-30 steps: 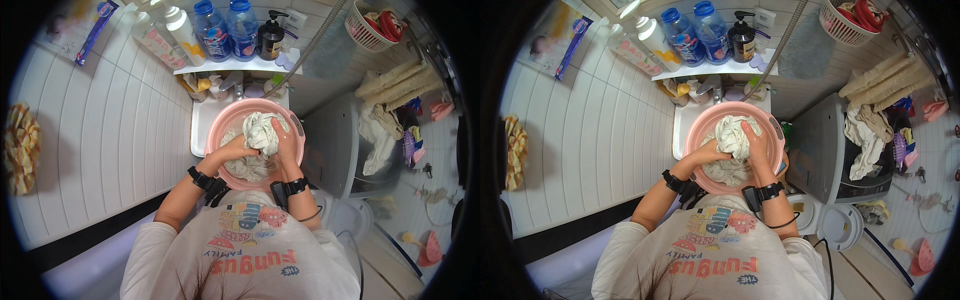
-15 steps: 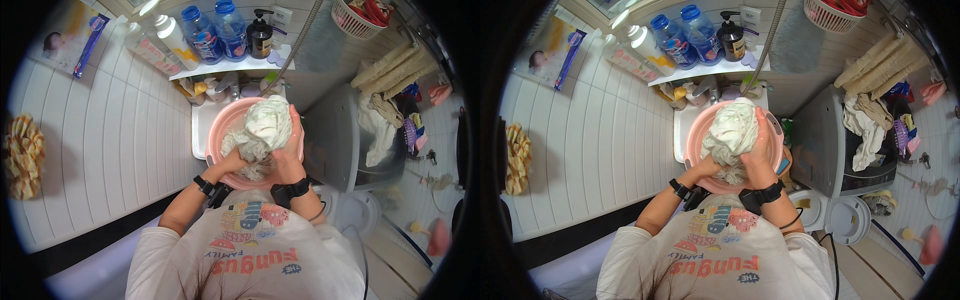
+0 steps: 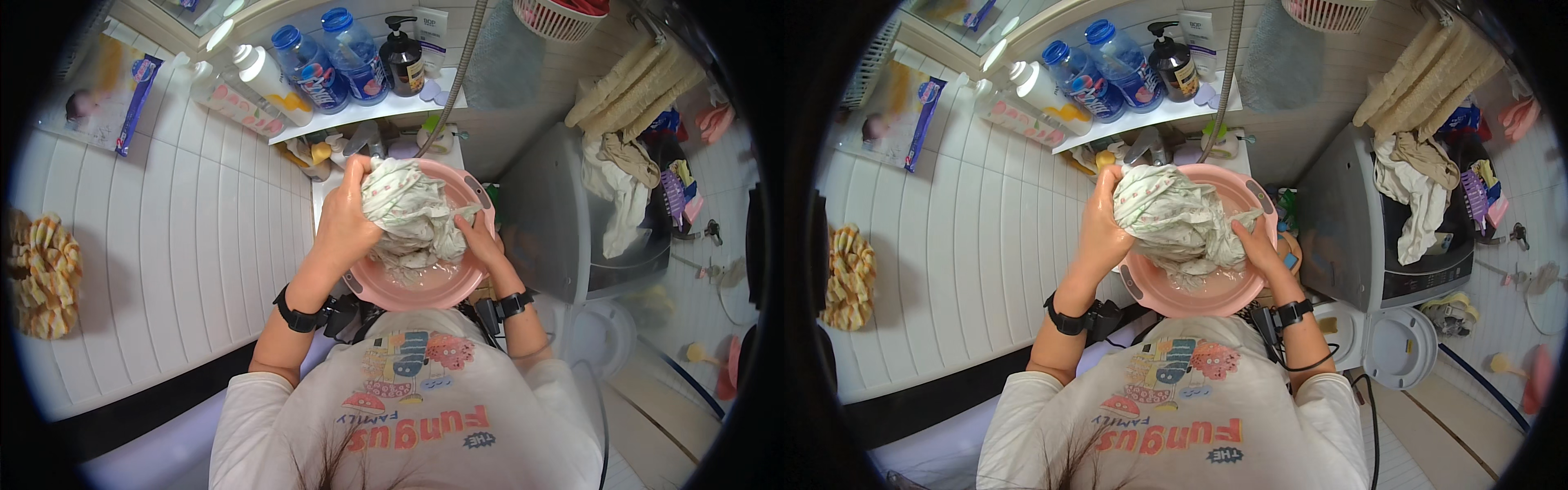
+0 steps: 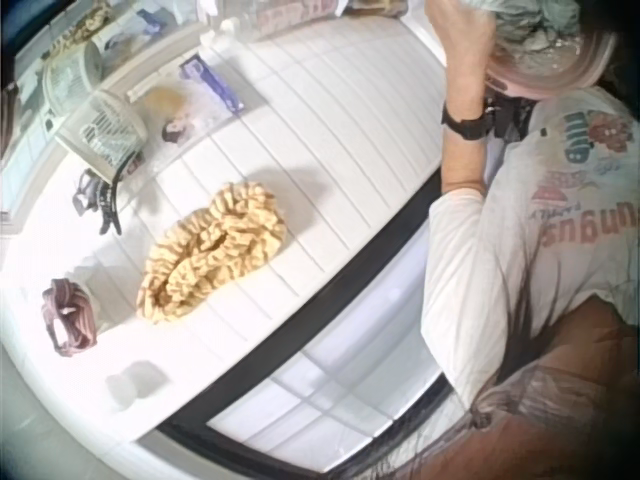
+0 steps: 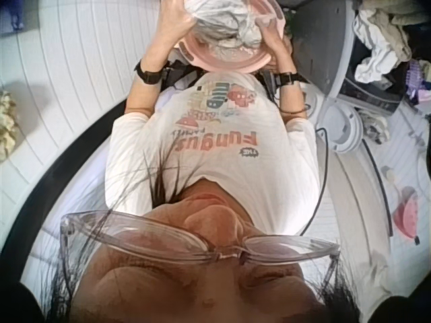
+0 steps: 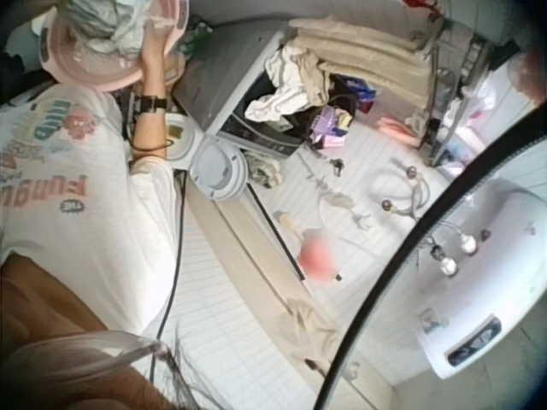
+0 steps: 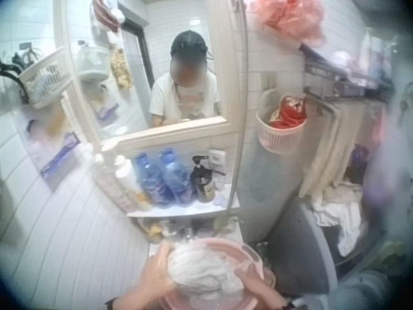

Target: The person hand washes a light-colored cloth in a pink basin filled with water. They repeatedly submerge, agitate, and wring the cloth, then briefly drain the basin and refill it with fresh water before continuing to wash and wring the cloth.

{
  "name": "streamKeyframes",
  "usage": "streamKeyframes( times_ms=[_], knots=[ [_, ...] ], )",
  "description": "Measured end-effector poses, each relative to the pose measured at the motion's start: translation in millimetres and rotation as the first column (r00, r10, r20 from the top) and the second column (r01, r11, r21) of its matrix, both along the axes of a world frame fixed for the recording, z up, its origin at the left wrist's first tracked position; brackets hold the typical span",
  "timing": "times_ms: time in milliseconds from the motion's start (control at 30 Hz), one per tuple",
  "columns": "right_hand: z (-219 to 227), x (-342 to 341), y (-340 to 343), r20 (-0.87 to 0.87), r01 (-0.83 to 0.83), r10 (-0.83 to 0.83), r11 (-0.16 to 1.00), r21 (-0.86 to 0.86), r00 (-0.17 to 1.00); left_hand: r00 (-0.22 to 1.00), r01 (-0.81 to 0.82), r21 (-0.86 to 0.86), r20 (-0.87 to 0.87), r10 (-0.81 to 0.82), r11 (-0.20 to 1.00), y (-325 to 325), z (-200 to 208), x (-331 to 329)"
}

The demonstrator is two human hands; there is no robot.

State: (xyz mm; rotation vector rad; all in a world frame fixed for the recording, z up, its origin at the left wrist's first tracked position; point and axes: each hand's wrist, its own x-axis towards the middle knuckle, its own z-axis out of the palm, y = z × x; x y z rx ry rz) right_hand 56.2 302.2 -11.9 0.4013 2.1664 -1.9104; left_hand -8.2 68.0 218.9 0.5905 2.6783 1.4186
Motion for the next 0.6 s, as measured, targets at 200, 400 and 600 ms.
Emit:
streamKeyframes(
  times_ms=[200,400,600],
  knots=[
    [34,24,13,0.077,-0.062,0.03,0.885,0.461,0.997,0.99,0.035,-0.136,-0.128,-0.052,0.99,31,49,8],
    [46,30,-1,0.276,-0.178,0.481,0.703,-0.689,0.833,0.934,0.2,-0.273,-0.237,-0.268,0.941,43,73,8],
    [57,31,-58,-0.3,-0.598,0.531,0.582,-0.551,0.793,0.881,0.457,0.005,-0.14,-0.452,0.889,35,82,32]
  ],
)
